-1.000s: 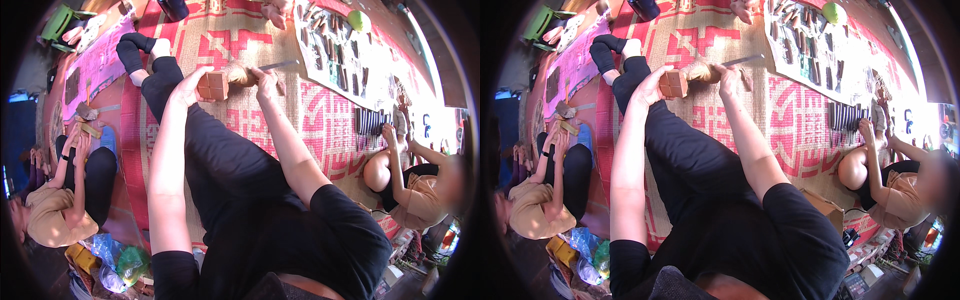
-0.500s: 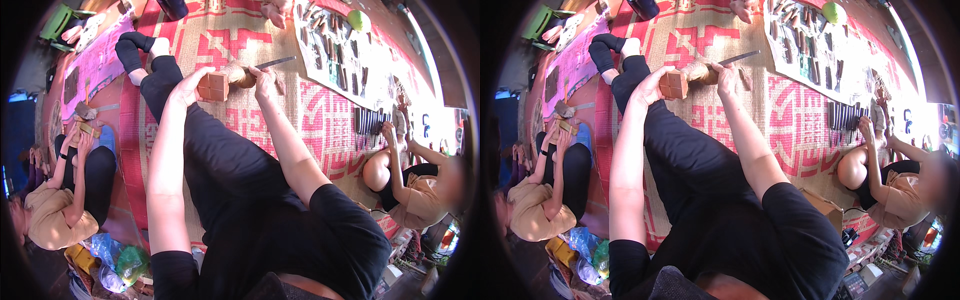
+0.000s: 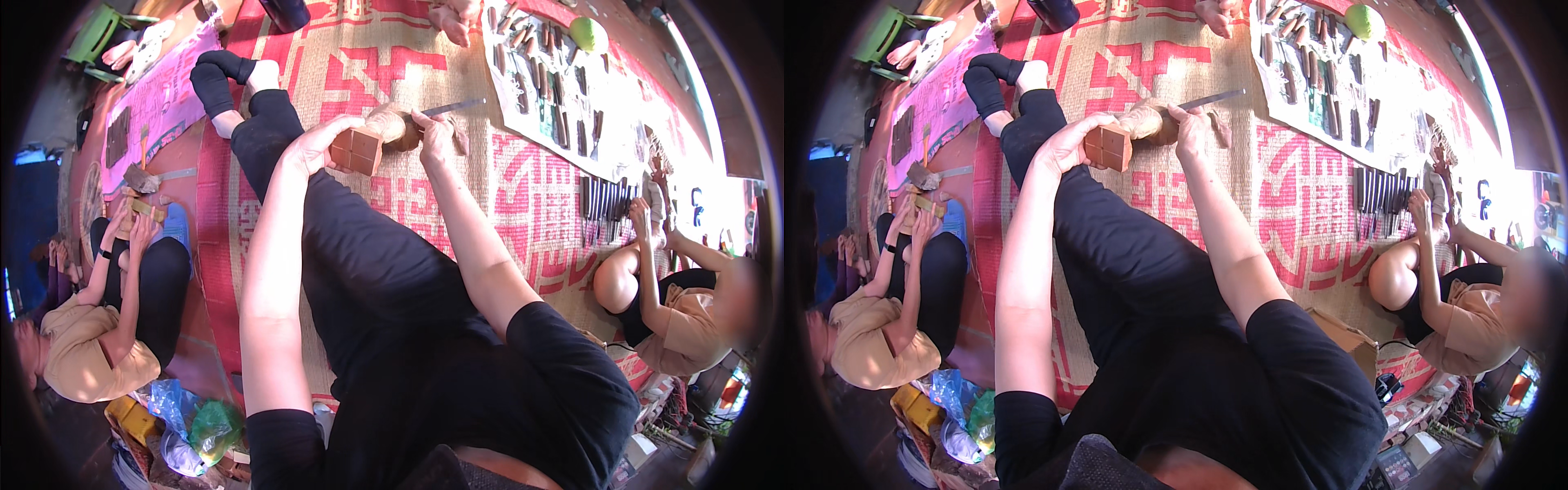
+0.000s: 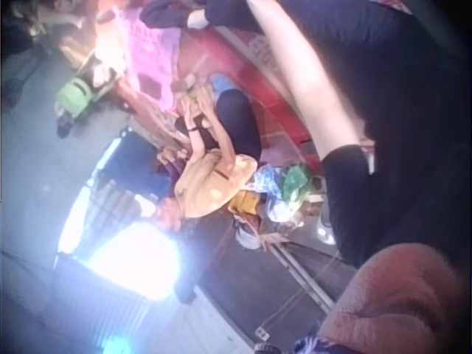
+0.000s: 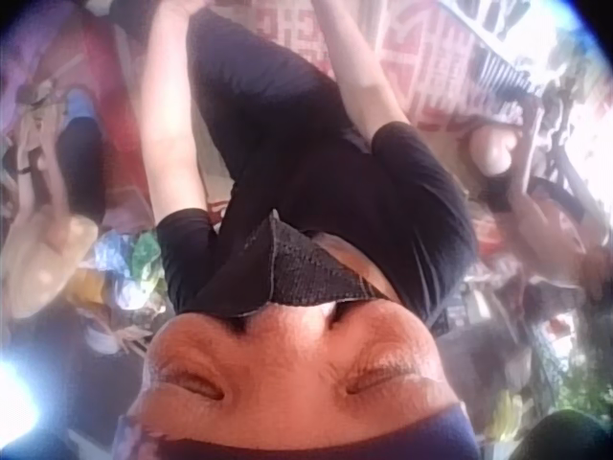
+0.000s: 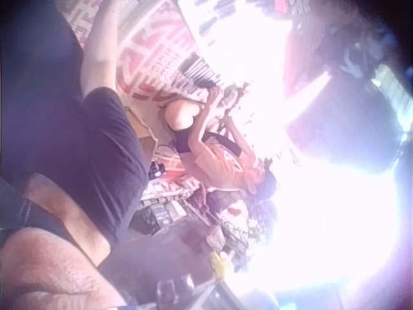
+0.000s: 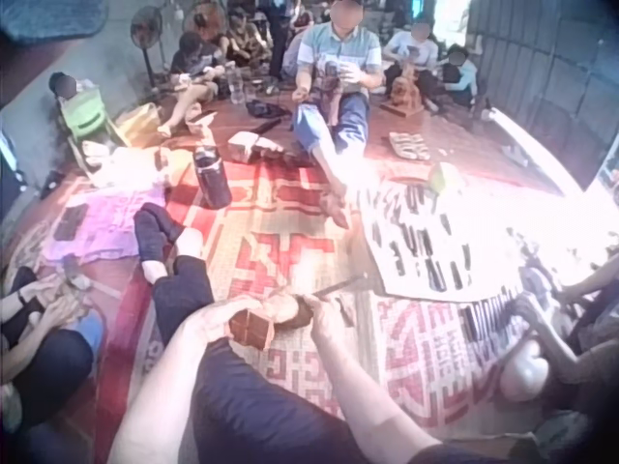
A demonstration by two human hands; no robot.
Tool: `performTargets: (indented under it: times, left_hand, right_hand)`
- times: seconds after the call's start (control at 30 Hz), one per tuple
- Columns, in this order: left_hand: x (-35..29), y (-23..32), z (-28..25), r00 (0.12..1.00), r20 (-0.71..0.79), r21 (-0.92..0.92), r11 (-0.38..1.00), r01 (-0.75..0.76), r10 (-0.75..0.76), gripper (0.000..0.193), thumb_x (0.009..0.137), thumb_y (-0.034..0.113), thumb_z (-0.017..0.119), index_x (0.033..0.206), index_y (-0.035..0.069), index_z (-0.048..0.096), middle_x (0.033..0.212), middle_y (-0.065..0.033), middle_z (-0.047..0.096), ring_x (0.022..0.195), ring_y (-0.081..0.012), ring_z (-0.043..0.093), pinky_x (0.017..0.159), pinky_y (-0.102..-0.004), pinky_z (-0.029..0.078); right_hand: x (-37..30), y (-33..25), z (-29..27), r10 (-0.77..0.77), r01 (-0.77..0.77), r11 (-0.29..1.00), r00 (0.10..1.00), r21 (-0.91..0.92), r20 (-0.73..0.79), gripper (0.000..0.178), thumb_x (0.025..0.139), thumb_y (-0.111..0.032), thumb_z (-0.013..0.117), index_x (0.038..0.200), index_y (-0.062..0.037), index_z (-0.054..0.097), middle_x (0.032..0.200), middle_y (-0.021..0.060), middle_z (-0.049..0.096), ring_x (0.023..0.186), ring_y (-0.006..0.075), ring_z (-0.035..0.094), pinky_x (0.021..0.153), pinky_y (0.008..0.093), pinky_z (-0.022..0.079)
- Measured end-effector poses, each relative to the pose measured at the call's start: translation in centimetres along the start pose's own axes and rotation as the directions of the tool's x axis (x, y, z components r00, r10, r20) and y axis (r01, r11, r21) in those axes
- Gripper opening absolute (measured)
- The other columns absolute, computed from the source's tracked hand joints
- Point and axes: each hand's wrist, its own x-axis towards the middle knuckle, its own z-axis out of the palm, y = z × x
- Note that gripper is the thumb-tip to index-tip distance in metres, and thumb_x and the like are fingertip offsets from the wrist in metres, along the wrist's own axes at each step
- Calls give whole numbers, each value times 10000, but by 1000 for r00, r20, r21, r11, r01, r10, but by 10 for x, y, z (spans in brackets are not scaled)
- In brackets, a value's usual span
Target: The person sits on a mat and carves a small wooden block using a knife. They hold the wood in their left hand and use the knife in their right hand to shape the object, occasionally rotating it to work on different sides.
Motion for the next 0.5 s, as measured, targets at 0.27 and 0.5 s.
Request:
performTargets:
  times: [0.27, 0.5]
  left_hand:
    - [2, -3, -4, 1000, -13, 35, 999, -23, 23, 341, 828, 374, 589, 1094, 166, 545, 985, -45, 609, 863, -167, 616, 659, -336, 519]
    - [5, -5, -4, 1000, -4, 56, 998, -29, 30, 324, 828, 361, 585, 1088, 172, 544, 980, -42, 606, 879, -166, 607, 663, -337, 514]
  right_hand:
    - [-4, -1, -15, 41, -38, 997, 998, 70, -50, 189, 803, -110, 648, 933, -17, 548, 851, 104, 621, 762, 189, 616, 671, 324, 520]
    - [3, -4, -18, 122, -93, 981, 979, 170, -165, 155, 817, -80, 625, 902, 11, 533, 722, 122, 618, 490, 184, 598, 468, 261, 514]
